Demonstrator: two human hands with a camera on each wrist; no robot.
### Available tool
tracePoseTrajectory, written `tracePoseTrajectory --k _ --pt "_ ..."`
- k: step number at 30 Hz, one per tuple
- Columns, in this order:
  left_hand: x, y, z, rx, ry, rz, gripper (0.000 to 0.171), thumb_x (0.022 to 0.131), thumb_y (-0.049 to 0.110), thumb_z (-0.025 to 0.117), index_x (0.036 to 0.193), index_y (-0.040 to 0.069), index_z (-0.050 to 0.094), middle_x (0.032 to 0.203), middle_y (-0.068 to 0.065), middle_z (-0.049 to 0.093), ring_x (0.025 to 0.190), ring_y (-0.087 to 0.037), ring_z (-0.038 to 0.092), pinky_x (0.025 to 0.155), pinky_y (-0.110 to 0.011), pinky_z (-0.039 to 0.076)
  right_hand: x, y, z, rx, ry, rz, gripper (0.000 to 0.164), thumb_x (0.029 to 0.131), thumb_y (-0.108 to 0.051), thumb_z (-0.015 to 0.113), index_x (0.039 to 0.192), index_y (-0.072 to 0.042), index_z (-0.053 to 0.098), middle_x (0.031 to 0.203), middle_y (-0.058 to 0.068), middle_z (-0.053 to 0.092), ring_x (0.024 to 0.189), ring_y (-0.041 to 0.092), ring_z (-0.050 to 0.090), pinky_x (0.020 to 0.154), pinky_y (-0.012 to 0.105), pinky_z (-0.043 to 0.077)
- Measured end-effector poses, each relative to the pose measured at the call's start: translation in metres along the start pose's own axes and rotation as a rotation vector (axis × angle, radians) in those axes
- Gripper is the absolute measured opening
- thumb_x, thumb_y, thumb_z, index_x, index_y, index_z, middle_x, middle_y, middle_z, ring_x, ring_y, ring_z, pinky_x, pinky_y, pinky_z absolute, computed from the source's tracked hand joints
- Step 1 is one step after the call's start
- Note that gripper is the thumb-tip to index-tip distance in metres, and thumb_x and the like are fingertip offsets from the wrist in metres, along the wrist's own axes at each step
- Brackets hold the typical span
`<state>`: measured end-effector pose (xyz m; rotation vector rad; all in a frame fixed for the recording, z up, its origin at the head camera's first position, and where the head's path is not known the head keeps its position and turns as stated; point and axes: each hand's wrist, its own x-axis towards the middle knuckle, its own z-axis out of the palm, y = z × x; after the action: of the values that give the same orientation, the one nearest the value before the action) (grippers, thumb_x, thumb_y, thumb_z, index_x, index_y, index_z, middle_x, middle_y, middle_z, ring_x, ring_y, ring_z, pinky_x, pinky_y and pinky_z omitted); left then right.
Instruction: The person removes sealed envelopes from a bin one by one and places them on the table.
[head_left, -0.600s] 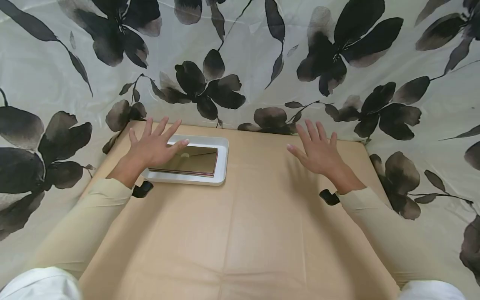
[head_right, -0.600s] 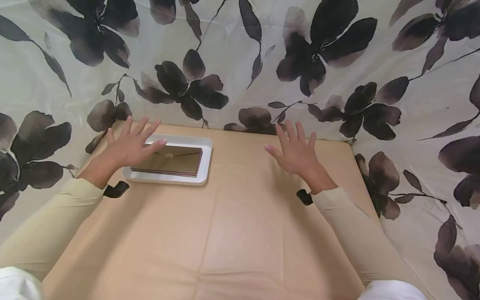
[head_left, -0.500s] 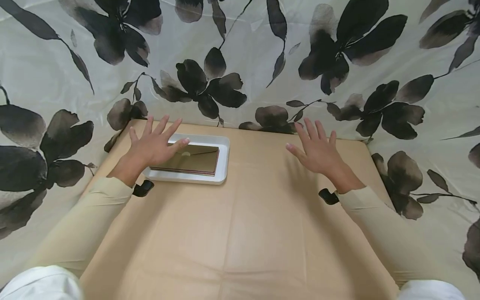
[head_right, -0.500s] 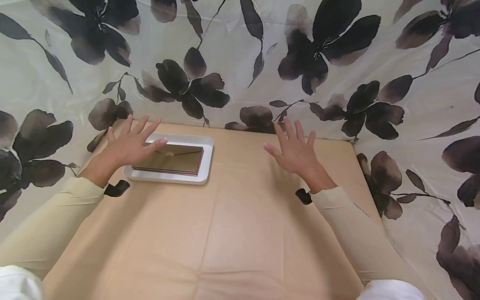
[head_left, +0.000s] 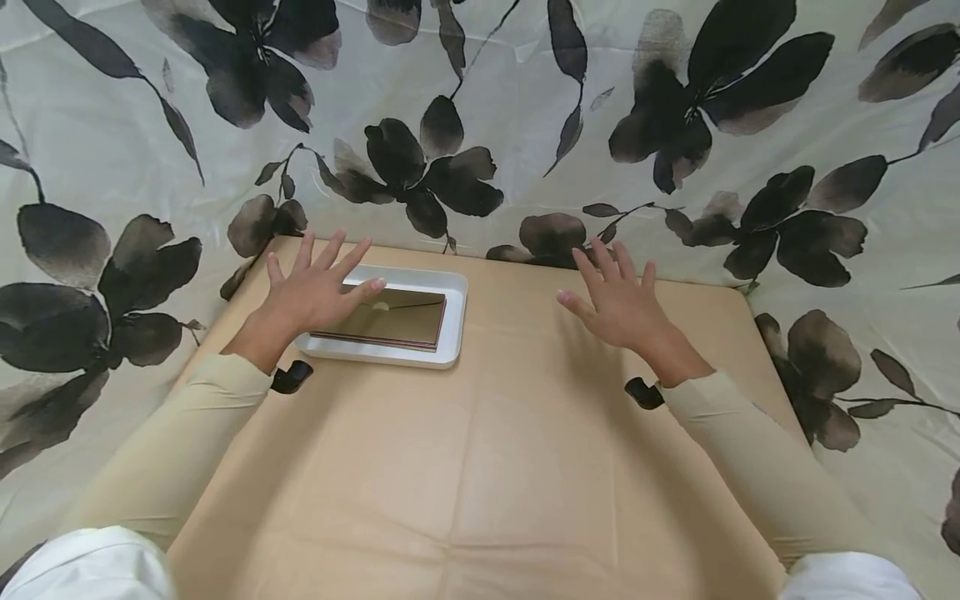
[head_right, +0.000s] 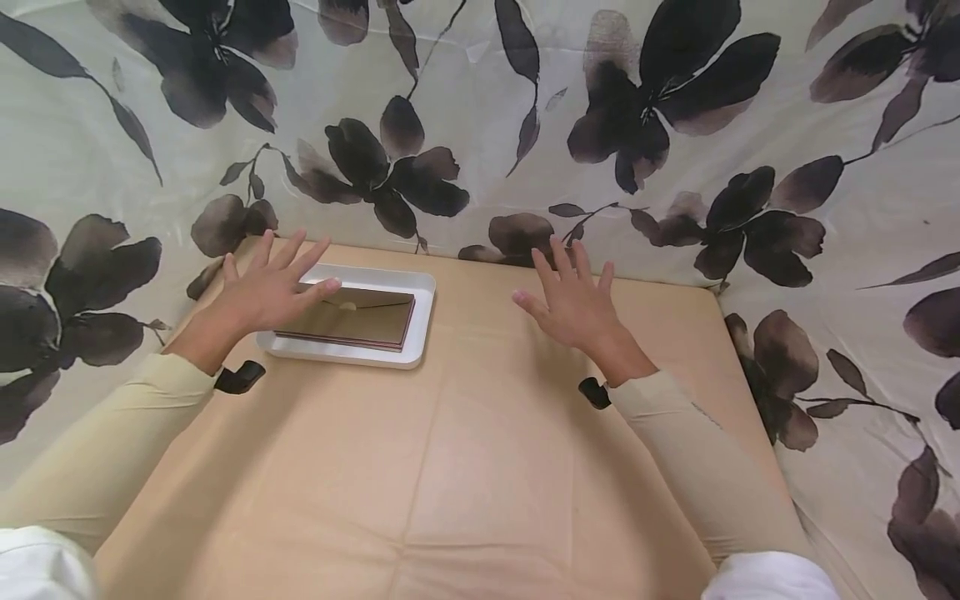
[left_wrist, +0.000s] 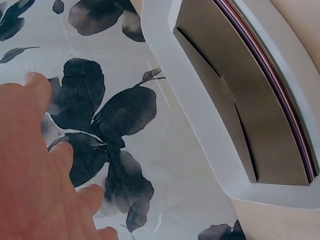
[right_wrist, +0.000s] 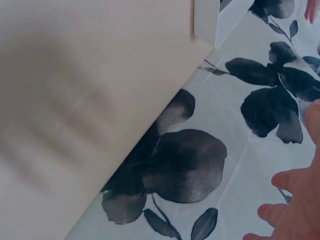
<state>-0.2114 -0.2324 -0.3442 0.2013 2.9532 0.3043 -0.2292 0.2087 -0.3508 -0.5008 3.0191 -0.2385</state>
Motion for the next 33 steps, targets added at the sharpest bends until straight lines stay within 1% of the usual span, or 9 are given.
tracePoseTrajectory --k 3,6,11,18,27,30,33 --pt "-0.001 -0.002 0.000 -0.009 0.005 0.000 0.089 0.096 0.085 0.022 0.168 0.038 -0.001 0.177 -0.011 -0.009 0.158 -0.051 -0.020 0.108 -0.086 -0.017 0.003 -0.003 0.002 -0.003 0.006 -0.004 0.085 0.106 -0.066 0.037 0.170 -0.016 0.010 0.177 0.016 -0.002 0.162 0.046 -0.008 0.116 0.083 -0.006" --pt "-0.002 -0.005 0.001 -0.014 0.010 -0.001 0.088 0.097 0.084 0.023 0.168 0.038 0.000 0.178 -0.011 -0.008 0.158 -0.051 -0.020 0.108 -0.087 -0.017 0.006 -0.006 0.003 -0.011 0.007 -0.007 0.085 0.106 -0.065 0.039 0.169 -0.016 0.012 0.177 0.017 0.000 0.162 0.046 -0.006 0.116 0.083 -0.005" --pt "-0.004 -0.009 0.002 -0.011 0.021 -0.002 0.088 0.097 0.084 0.023 0.168 0.037 0.000 0.178 -0.011 -0.007 0.158 -0.051 -0.020 0.108 -0.087 -0.016 0.009 -0.012 0.005 -0.010 0.007 -0.029 0.084 0.106 -0.064 0.040 0.169 -0.015 0.014 0.178 0.015 -0.001 0.162 0.046 -0.005 0.116 0.083 -0.005" --pt "-0.004 -0.010 0.005 -0.013 0.030 0.003 0.089 0.098 0.082 0.028 0.169 0.034 0.005 0.178 -0.013 -0.005 0.158 -0.050 -0.020 0.108 -0.087 -0.016 0.013 -0.019 0.011 -0.023 0.001 -0.055 0.084 0.106 -0.066 0.038 0.169 -0.017 0.014 0.178 0.012 -0.003 0.162 0.045 -0.005 0.117 0.082 -0.005" --pt "-0.007 -0.012 0.005 -0.001 0.008 -0.010 0.089 0.097 0.084 0.025 0.169 0.036 0.002 0.178 -0.011 -0.008 0.158 -0.051 -0.018 0.109 -0.087 -0.014 0.020 -0.034 0.015 -0.048 0.003 -0.088 0.082 0.106 -0.066 0.037 0.169 -0.019 0.015 0.178 0.011 -0.002 0.163 0.043 -0.005 0.119 0.081 -0.004" --pt "-0.008 -0.013 0.005 -0.003 0.012 -0.011 0.089 0.097 0.083 0.026 0.169 0.036 0.003 0.178 -0.011 -0.007 0.158 -0.052 -0.017 0.109 -0.087 -0.014 0.022 -0.039 0.017 -0.044 0.008 -0.103 0.083 0.105 -0.068 0.038 0.169 -0.020 0.016 0.178 0.010 -0.001 0.163 0.042 -0.005 0.119 0.080 -0.002" --pt "-0.009 -0.014 0.005 -0.005 0.022 -0.008 0.088 0.098 0.083 0.027 0.169 0.035 0.005 0.178 -0.012 -0.005 0.158 -0.052 -0.015 0.109 -0.087 -0.014 0.024 -0.045 0.019 -0.043 0.008 -0.112 0.084 0.104 -0.068 0.037 0.170 -0.021 0.014 0.178 0.009 -0.001 0.163 0.042 -0.004 0.120 0.080 -0.002"
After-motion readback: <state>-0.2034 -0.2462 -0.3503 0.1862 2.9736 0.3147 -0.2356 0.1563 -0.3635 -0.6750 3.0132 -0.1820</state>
